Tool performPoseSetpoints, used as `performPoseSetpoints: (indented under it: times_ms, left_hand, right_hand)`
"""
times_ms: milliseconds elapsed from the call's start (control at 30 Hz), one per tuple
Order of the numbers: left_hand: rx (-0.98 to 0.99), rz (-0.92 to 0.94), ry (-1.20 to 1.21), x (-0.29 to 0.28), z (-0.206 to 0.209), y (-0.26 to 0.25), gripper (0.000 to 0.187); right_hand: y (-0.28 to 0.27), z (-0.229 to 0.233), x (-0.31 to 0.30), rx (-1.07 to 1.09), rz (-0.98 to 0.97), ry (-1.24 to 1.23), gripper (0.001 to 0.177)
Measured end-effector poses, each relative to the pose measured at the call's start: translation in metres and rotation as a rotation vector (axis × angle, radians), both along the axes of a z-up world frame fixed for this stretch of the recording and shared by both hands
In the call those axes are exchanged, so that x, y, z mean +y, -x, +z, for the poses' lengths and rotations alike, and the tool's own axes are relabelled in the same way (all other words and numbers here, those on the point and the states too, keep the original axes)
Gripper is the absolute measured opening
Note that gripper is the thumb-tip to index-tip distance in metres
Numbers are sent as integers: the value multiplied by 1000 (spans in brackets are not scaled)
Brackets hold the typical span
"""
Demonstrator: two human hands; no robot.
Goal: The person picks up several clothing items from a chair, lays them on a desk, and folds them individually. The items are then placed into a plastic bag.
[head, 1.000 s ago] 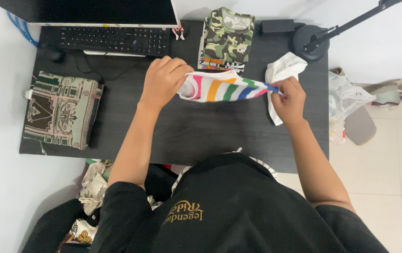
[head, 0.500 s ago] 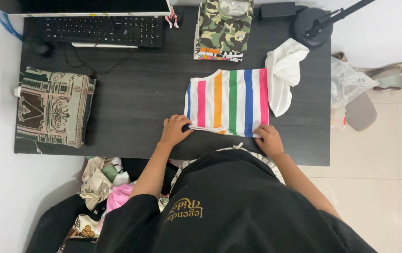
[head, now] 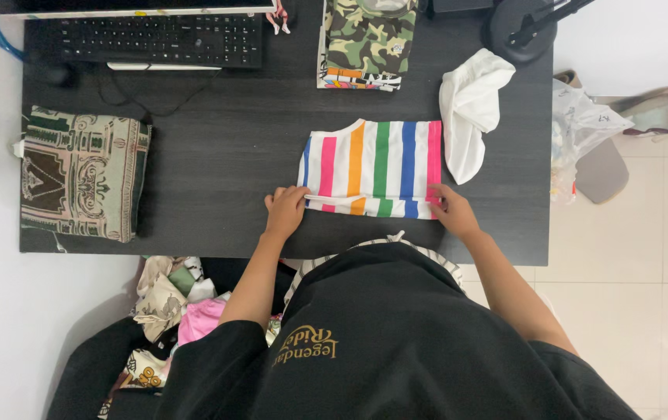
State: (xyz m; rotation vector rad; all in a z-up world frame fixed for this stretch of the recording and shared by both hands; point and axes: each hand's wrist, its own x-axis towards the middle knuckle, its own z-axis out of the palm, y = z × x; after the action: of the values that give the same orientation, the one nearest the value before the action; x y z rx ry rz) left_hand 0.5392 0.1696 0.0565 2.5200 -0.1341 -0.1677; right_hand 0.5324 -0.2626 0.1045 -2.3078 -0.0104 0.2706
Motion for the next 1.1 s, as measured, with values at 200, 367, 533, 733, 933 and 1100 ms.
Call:
performPoseSetpoints:
  times_ms: [200,367,533,733,933,1100]
  left_hand:
    - [-230,58,-92,-29,33,4,33]
    - [-338,-270,-94,-95,20,12,37]
    - [-260,-345,-88,-119,-12,9,47]
    - [-185,-155,-113,-115,-7,6,64]
    - [-193,-121,-169,-130,-6,-21,70]
    - [-147,-283,-96,-129,-3,-58,68]
  right_hand:
    - [-1,18,21,-178,1,97,53]
    - [1,9,62,-435,242,253,47]
    - [1,-28,92,-298,540,334,68]
    - [3,-51,79,-182,339,591,69]
    - [-18,-39,97,-52,152,669,75]
    - [-49,-45,89,-186,479,585,71]
